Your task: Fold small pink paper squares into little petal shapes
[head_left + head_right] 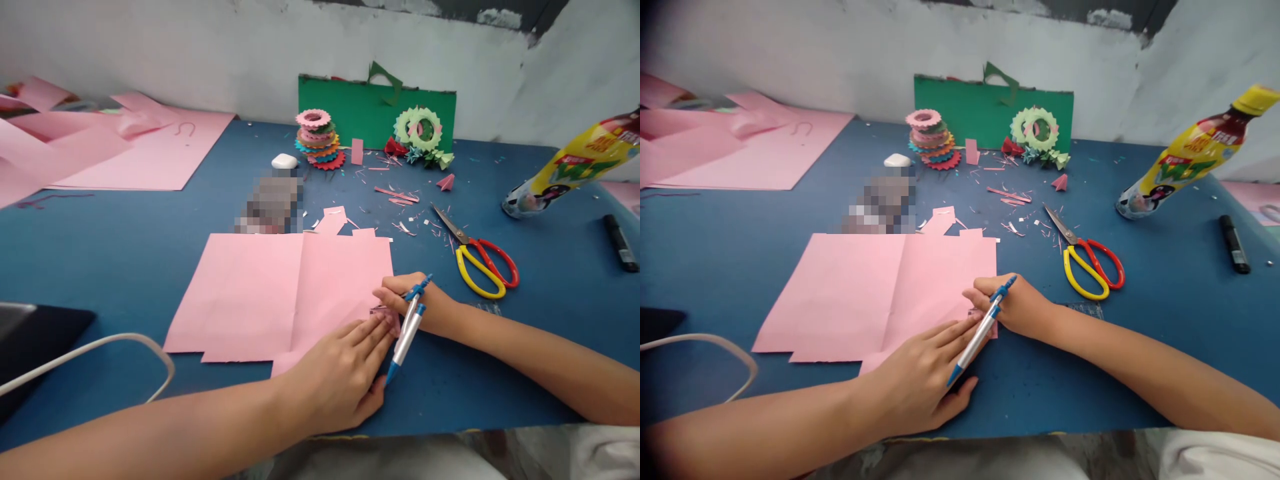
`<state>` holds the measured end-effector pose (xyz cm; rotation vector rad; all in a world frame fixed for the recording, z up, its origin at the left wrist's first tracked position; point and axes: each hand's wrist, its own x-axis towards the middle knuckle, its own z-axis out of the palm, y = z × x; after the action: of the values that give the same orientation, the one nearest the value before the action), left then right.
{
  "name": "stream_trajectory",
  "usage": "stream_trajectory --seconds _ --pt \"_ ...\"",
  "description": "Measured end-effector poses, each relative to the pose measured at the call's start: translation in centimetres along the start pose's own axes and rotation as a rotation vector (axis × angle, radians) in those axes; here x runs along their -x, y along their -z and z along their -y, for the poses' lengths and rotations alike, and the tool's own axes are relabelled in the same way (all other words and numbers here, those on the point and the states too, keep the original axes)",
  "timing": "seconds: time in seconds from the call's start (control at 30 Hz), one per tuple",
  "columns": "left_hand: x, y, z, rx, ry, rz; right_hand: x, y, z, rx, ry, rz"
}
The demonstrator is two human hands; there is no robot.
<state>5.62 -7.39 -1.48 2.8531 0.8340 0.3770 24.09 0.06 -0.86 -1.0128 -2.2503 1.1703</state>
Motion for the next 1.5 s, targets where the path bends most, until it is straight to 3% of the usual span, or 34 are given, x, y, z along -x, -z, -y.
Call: stream_trajectory --seconds 0.2,0.67,0.8,0.9,1.1,1.17,1.27,1.33,1.4,1.5 --pt "0.0 -0.3 0.1 0.009 0.007 0.046 1.0 1.2 -0.7 0.125 0.027 -0.031" --pt "0.1 -0.4 0.1 -0.005 0.006 0.043 2.2 1.9 -1.9 0.055 -0.045 -0.082" --pt "0.1 0.1 -0.1 -0.018 -0.003 0.069 2.2 3.0 -2.0 -0.027 -0.136 -0.264" --pt "-0.3 0.5 -1.2 0.003 -0.011 0.126 2.2 4.9 -2.7 0.079 -0.242 -0.392" --pt "-3.6 -0.4 -3.4 0.055 0.022 0.148 2.0 7.5 -3.7 0.336 -0.391 -0.253" --pt "-5.3 -0.4 -2.8 0.083 0.027 0.135 2.0 7.9 -3.6 0.391 -0.404 -0.243" --pt "-7.4 1.1 0.0 0.169 0.021 0.199 2.4 8.3 -3.1 0.608 -0.462 -0.278" --pt "-8.1 2.7 2.6 0.137 0.202 0.225 2.9 8.3 -2.6 0.742 -0.486 -0.315" --pt "-8.3 4.1 5.2 0.067 0.322 0.194 3.4 7.7 -1.9 0.759 -0.422 -0.289" --pt "-8.6 5.1 8.2 0.02 0.44 0.212 4.1 5.8 -0.7 0.647 -0.193 -0.114"
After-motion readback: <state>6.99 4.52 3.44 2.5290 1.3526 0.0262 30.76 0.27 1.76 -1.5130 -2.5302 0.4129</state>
